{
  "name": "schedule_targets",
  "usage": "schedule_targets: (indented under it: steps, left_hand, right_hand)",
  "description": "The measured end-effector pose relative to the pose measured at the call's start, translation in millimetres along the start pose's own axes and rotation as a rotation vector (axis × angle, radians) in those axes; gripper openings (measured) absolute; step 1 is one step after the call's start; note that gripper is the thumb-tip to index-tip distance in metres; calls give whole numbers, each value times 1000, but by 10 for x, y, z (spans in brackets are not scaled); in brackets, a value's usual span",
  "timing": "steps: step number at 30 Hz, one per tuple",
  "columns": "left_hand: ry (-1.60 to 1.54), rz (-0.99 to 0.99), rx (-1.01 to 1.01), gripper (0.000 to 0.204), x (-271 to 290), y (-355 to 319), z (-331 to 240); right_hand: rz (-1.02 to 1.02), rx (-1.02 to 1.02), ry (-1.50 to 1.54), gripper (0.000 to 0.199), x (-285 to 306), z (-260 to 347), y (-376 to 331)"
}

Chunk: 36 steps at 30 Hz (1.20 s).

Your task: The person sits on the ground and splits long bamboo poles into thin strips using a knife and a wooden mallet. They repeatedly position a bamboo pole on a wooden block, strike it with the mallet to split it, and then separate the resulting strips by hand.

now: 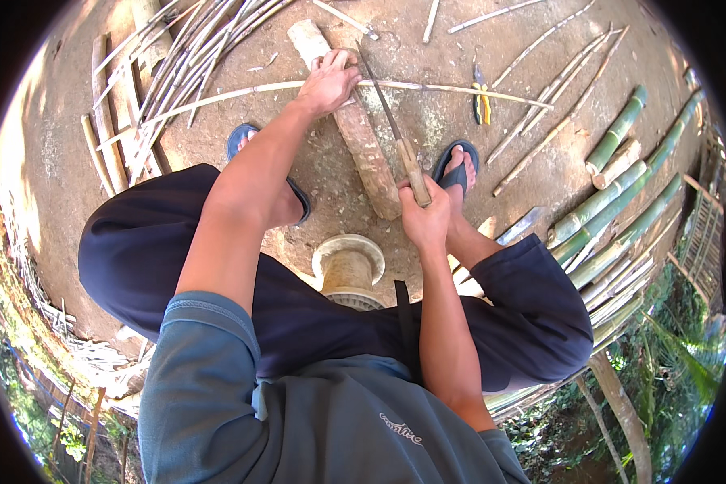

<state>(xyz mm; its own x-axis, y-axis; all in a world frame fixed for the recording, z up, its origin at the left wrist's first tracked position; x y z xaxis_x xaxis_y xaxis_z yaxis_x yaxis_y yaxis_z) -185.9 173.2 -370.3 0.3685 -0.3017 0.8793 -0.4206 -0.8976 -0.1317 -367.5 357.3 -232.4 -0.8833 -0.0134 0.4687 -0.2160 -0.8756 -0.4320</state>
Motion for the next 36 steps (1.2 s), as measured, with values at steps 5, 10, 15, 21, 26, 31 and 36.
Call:
schedule_targets:
  steps: [5,10,15,21,26,31,36]
  left_hand:
    - [43,-6,25,37,-140,77,31]
    - [35,119,194,41,-203,146,68]
    - [35,-54,278,37,-130,15,11]
    - [-73,-15,151,33,-76,-199,77]
    - [-199,-10,303,32,-67,-333,240]
    - [-214,78,349,30,-73,-245,255]
    - [-181,73,345,35,-65,-211,183]
  right_hand:
    - [4,-8,24,11,-63,-40,-8]
    - [-7,18,24,10,-62,31,13]
    - [-13,38,-32,10,-115,160,-22]
    - [-10,75,-143,13,-232,194,-80]
    - [3,62,-149,14,-292,316,-213]
    - [-16,157,-128,13,-265,263,-258]
    - [-42,35,-164,11,-222,286,-314]
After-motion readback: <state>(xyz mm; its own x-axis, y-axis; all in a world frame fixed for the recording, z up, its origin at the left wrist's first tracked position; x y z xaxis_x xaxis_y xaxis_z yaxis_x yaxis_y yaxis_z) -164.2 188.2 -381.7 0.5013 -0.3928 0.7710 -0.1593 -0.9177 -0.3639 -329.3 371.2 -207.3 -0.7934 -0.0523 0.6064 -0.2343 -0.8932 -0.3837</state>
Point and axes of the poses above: each hand's wrist, its own y-axis towards the middle knuckle, its own x-axis out of the back of the hand, z = x × y, the point moved 6 cm from there along y, towards the middle knuckle, and after that the axes turned 4 degrees about x, right-handed, at the moved point
